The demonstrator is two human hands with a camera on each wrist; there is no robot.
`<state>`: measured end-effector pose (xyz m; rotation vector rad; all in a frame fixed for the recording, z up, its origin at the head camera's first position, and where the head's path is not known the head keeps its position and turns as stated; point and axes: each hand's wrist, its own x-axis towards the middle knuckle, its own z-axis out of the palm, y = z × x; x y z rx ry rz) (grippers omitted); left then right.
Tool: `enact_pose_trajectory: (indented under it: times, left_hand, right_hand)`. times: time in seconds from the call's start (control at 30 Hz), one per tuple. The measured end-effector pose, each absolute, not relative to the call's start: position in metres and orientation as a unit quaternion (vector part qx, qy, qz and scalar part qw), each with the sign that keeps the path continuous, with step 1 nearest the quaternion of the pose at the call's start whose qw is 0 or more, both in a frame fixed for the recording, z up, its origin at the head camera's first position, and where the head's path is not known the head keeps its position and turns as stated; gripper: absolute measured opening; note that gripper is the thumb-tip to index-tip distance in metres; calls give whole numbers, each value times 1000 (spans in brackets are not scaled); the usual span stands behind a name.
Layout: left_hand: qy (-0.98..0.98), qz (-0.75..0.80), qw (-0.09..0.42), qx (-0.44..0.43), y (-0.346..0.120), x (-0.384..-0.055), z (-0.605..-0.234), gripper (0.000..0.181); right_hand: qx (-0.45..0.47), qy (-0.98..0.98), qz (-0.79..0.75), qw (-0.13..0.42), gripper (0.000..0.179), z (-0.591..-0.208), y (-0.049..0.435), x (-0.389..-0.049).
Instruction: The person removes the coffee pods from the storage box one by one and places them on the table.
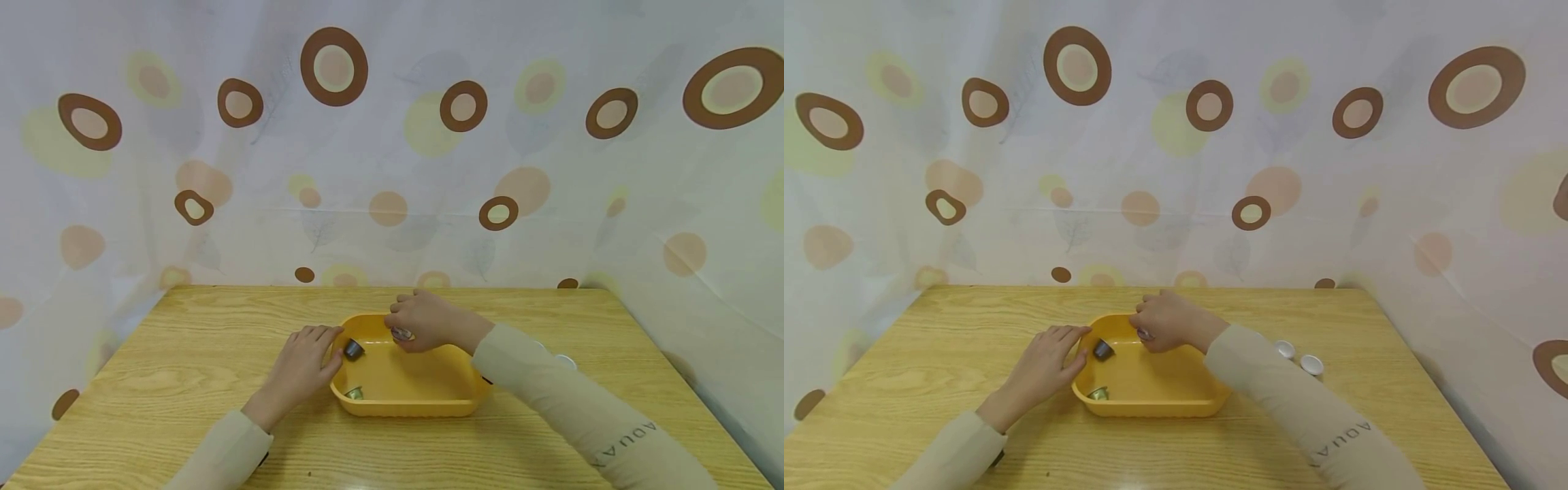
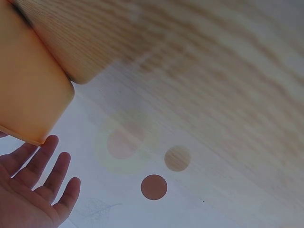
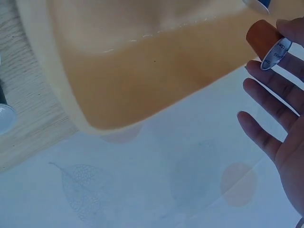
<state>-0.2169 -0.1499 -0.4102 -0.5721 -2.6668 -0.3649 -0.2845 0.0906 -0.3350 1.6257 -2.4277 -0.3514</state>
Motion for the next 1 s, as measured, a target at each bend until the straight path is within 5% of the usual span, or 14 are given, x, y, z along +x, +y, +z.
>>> enact_pose_trajectory:
  times: [1.0]
  left_hand:
    - [-952, -133, 191, -200, -149, -217, -410, 37]
  right_hand:
    - [455, -884, -66, 84, 25, -324, 165, -275]
